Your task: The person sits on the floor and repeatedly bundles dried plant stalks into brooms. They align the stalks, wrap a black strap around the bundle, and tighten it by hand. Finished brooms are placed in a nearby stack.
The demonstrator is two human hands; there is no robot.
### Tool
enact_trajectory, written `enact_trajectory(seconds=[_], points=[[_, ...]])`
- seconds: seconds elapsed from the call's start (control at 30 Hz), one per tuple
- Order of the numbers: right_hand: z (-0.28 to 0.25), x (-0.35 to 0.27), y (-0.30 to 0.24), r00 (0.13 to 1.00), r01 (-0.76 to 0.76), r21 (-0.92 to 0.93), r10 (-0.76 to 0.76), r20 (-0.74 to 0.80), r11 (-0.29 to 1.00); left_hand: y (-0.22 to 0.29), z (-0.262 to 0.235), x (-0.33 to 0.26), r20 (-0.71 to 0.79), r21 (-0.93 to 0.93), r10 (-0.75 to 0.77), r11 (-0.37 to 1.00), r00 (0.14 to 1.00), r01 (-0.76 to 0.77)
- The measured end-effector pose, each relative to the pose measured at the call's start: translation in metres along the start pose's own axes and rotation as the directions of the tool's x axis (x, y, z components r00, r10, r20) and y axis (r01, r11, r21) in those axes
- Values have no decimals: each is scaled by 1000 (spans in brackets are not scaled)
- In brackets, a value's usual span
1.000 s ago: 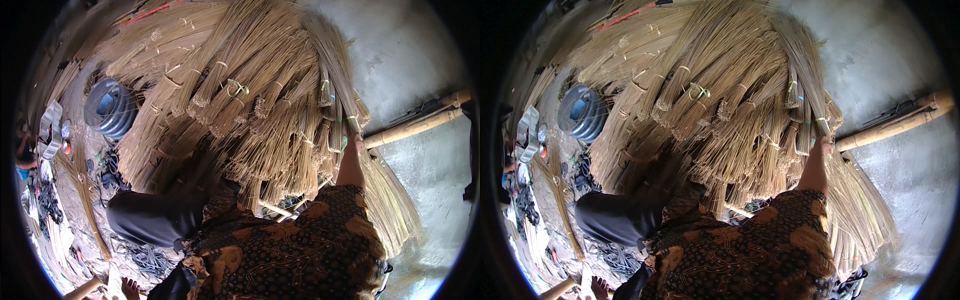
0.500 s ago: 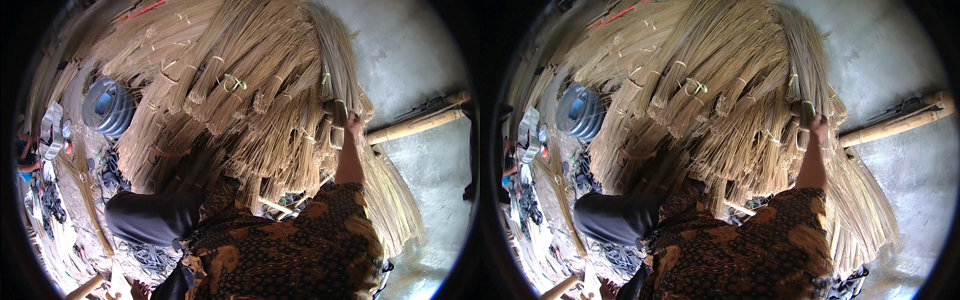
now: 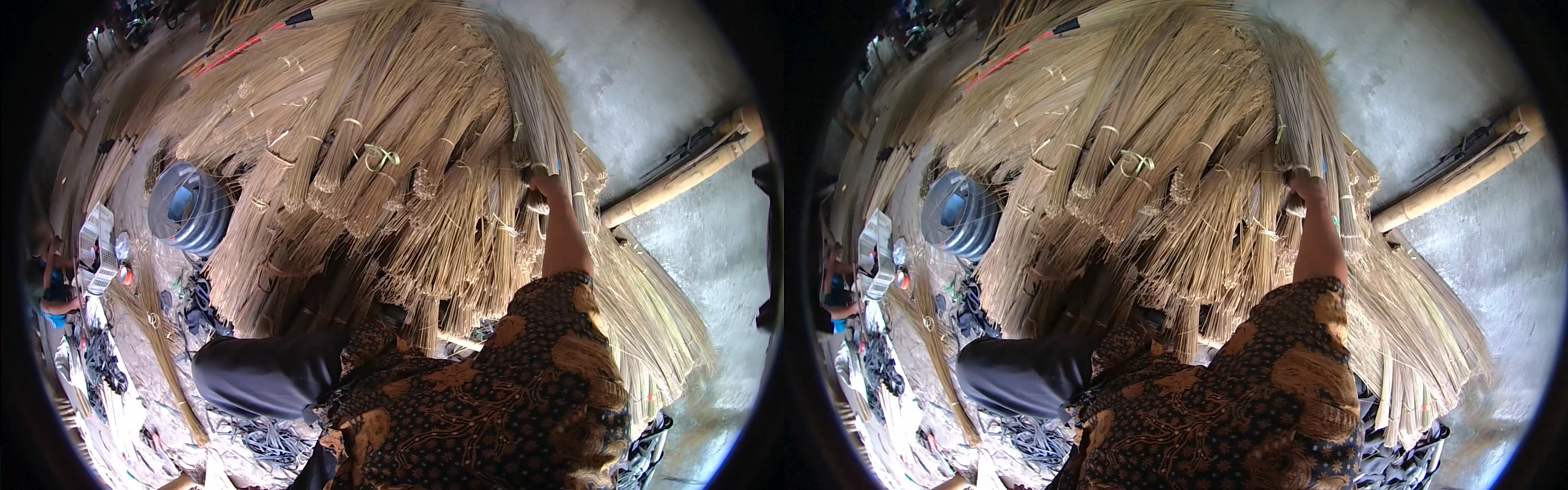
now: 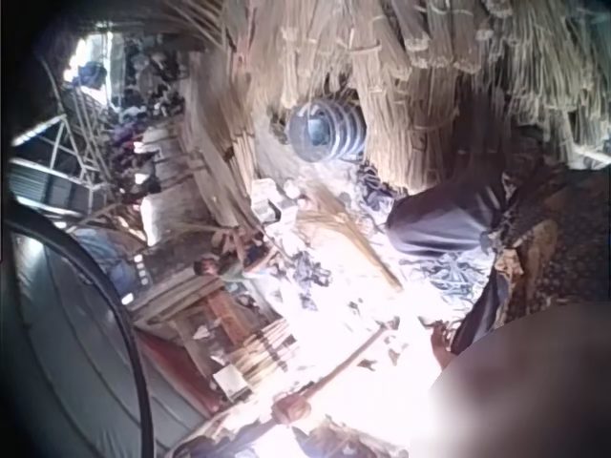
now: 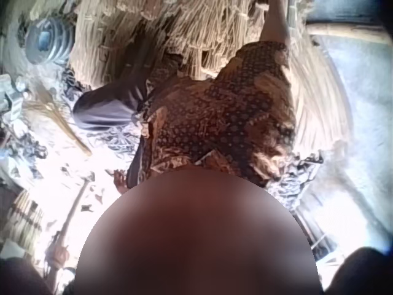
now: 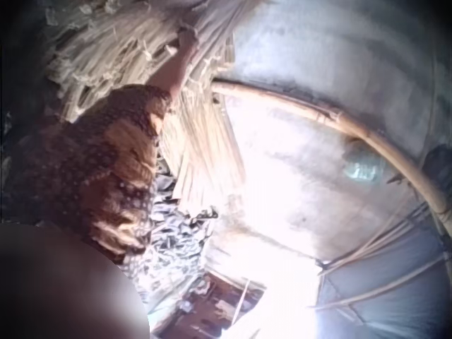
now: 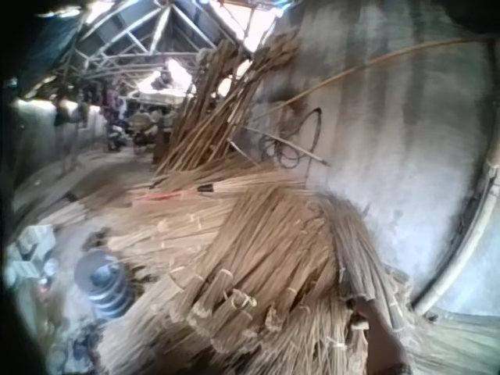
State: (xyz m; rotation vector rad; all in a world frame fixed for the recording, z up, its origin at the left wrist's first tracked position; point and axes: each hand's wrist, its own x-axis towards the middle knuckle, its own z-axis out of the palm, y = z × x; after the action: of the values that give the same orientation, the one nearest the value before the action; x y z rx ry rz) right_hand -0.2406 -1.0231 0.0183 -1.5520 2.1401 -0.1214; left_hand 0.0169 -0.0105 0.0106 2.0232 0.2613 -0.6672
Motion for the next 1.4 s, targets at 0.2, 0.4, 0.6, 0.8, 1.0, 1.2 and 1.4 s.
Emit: enact_trajectory(seconds=[0.2,0.4,0.6,0.8,1.0,1.2,1.4], points=[[56,-66,21,735,-159,978,-646,207,132,-4,6,53,-55,-21,-158,987,986,157],[124,-133,-40,580,-347,884,-669,465,313,-2,5,82,-81,-26,-189,982,979,187],[122,-192,-120,751,-469,883,-524,403,7,-6,-4,90,-122,-62,-215,976,969,209],[139,-307,-189,599,-367,930,-762,245,11,-4,-24,96,-186,-60,-201,979,962,193],[187,-441,-242,54,-260,963,-997,-62,-74,61,-52,106,-392,28,54,999,918,-46],[234,-606,-191,-324,130,991,-943,83,42,247,-25,101,-207,-47,609,776,766,-629],[265,-668,-110,-629,301,951,-764,143,-70,332,-5,79,-551,-408,465,574,692,-710]])
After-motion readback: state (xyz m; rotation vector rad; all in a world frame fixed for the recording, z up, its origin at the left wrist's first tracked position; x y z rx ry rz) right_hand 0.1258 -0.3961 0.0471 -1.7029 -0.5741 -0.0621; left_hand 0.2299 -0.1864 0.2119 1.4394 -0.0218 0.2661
